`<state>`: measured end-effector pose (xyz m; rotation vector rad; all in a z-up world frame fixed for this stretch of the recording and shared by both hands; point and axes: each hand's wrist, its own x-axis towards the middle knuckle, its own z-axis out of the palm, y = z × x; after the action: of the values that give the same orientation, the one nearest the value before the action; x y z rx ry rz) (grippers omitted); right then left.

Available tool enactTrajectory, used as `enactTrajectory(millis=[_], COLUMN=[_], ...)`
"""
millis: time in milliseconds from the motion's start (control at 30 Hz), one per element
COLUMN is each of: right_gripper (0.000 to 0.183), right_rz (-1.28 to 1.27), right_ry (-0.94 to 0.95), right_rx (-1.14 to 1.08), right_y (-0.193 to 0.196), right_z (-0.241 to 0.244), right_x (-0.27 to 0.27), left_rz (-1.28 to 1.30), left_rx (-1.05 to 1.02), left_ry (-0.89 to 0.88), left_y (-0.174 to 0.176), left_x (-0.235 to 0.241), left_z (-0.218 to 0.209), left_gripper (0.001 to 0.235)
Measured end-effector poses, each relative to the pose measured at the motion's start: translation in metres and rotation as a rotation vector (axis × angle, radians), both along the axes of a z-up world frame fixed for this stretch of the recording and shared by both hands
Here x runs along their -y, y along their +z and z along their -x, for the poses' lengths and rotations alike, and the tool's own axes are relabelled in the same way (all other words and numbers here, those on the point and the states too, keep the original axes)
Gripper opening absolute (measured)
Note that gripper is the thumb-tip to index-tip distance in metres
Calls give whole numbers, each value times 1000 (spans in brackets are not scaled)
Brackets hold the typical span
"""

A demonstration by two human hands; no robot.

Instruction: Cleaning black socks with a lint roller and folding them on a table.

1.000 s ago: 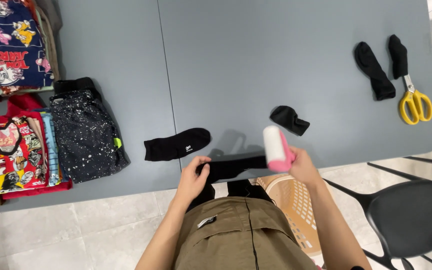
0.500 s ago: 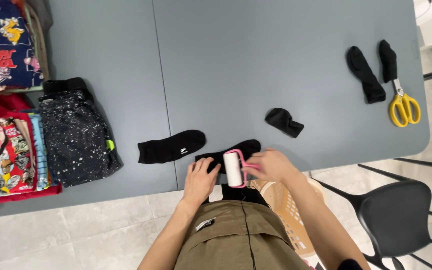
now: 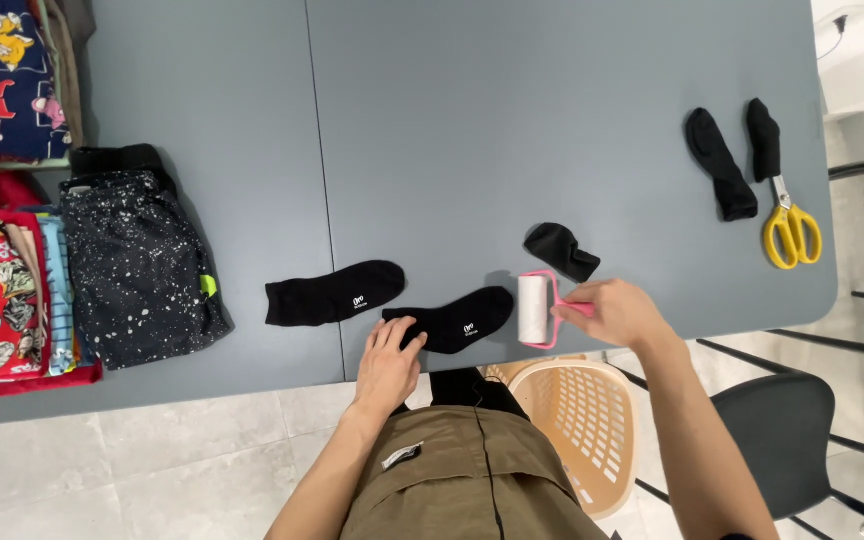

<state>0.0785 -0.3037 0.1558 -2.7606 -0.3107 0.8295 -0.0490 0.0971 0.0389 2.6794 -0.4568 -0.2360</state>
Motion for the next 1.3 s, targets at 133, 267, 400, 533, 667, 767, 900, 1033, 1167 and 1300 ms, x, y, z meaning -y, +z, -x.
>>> enactTrajectory(millis=[133, 267, 400, 533, 667, 767, 900, 1033, 1167, 1300], right_gripper=[30, 29, 33, 36, 25, 23, 27, 28, 28, 26], right_rz=[-100, -223, -152, -15, -173, -250, -257, -136, -42, -269], right_ry=[91, 147, 198, 184, 113, 165, 208, 227, 159, -318], right_rx=[53, 147, 225, 208, 234, 263, 256, 193, 120, 8], right_y=[-13, -65, -78, -49, -28, -49, -77, -64, -35, 16], right_z=[9, 20, 25, 14, 8, 20, 29, 9, 0, 10], right_x=[-60, -110, -113, -70, -73, -112, -125, -79, -34, 7], left_rz=[59, 120, 156, 167, 209, 249, 283, 287, 262, 80], left_rx=[16, 73, 57, 21, -24, -51, -65, -84, -31, 109], left_ry=[71, 152, 193, 211, 232, 247, 263, 256, 237, 194], left_y=[-7, -24, -23, -26, -22, -20, -21, -23, -25, -16], left_x=[8, 7, 6, 6, 5, 2, -2, -2, 1, 11], left_z=[-2, -2, -5, -3, -7, -8, -8, -9, -9, -7], left_gripper=[27, 13, 8, 8, 7, 8, 11, 12, 12, 8])
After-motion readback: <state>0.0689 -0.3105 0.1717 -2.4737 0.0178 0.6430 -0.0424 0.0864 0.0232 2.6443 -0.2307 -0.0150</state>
